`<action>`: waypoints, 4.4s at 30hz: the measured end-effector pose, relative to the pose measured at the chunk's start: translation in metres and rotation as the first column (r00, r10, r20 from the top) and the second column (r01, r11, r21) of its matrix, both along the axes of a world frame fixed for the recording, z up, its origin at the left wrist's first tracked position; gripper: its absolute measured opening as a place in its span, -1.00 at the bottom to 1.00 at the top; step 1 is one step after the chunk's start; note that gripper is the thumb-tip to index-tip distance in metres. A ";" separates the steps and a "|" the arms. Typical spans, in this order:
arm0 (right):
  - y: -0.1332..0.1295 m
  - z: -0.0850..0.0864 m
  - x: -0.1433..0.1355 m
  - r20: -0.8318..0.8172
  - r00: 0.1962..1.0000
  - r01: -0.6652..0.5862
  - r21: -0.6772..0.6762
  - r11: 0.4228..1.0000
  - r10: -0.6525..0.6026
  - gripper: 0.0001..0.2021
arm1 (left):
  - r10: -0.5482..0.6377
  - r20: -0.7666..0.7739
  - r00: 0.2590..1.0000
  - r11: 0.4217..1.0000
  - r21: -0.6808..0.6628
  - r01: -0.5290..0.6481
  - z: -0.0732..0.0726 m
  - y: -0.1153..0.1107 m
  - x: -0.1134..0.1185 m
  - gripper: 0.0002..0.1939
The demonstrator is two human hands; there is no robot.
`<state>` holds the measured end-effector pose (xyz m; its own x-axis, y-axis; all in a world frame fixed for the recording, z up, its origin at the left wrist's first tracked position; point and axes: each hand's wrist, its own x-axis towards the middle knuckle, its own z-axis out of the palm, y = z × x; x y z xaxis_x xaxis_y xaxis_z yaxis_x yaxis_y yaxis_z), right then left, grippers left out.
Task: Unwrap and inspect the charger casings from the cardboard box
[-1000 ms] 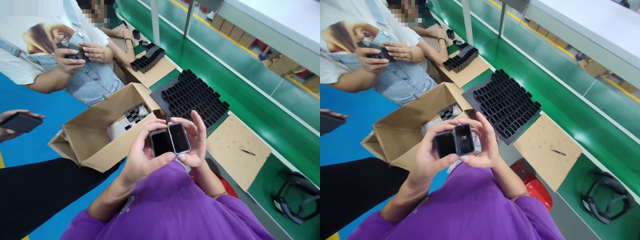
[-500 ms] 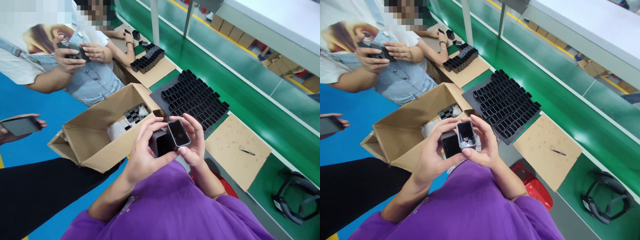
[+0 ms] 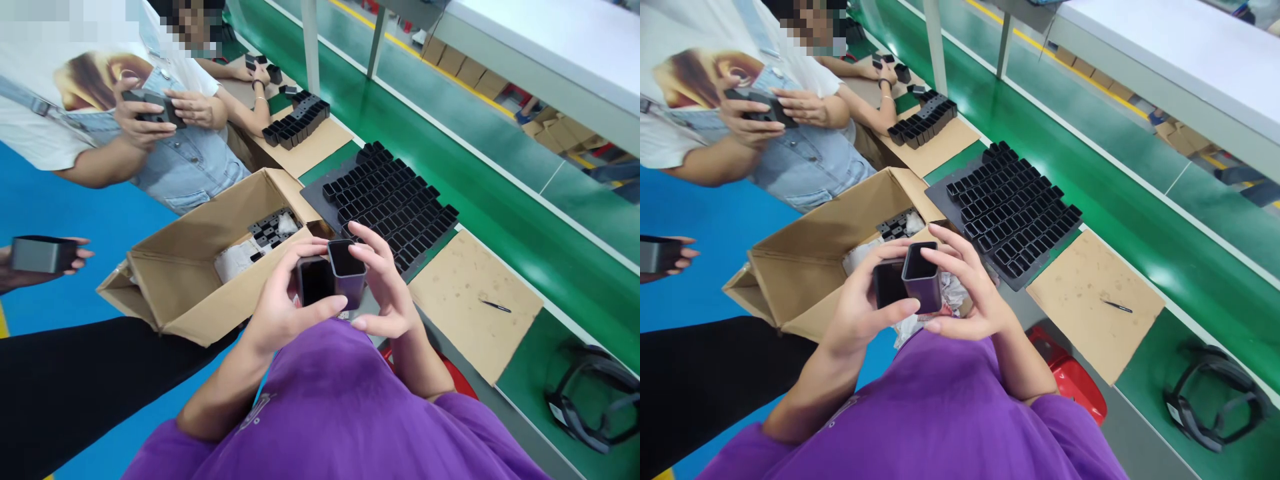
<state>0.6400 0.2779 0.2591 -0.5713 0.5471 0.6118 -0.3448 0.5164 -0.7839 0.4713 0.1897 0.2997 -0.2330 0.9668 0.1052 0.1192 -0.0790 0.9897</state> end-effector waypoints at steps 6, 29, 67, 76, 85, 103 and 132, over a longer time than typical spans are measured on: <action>0.005 -0.002 0.002 -0.035 0.996 0.077 -0.210 0.975 -0.086 -0.37 | -0.094 0.198 0.976 0.979 -0.159 0.127 -0.004 0.001 -0.001 -0.41; -0.014 0.009 -0.020 -0.072 0.997 -0.044 -0.813 0.580 -0.025 -0.33 | 0.002 0.148 0.989 1.000 -0.027 0.002 -0.008 0.004 0.007 -0.54; -0.013 -0.003 -0.018 -0.060 0.993 0.015 -0.787 0.616 -0.101 -0.40 | 0.285 0.878 0.384 0.888 -0.393 0.238 -0.019 0.022 0.011 -0.15; -0.010 -0.007 -0.017 -0.046 0.994 0.025 -0.805 0.593 -0.104 -0.42 | 0.330 0.876 0.352 0.892 -0.412 0.188 -0.010 0.025 0.016 -0.12; -0.012 -0.011 -0.016 -0.065 0.993 0.004 -0.806 0.591 -0.095 -0.43 | 0.250 0.907 0.339 0.960 -0.277 0.034 -0.008 0.020 0.012 -0.33; -0.018 -0.005 -0.029 -0.056 0.994 0.002 -0.841 0.542 -0.091 -0.37 | 0.121 0.956 0.267 0.991 -0.132 0.023 -0.016 0.016 0.004 -0.51; -0.023 -0.006 -0.029 0.011 0.999 0.029 -0.821 0.571 -0.036 -0.34 | 0.124 0.837 0.533 0.985 -0.038 -0.170 -0.019 0.002 0.001 -0.41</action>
<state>0.6106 0.2552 0.2528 -0.5406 0.8346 -0.1054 -0.3479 -0.3359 -0.8753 0.4722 0.1913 0.2809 -0.3754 0.9103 -0.1743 -0.7435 -0.1834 0.6431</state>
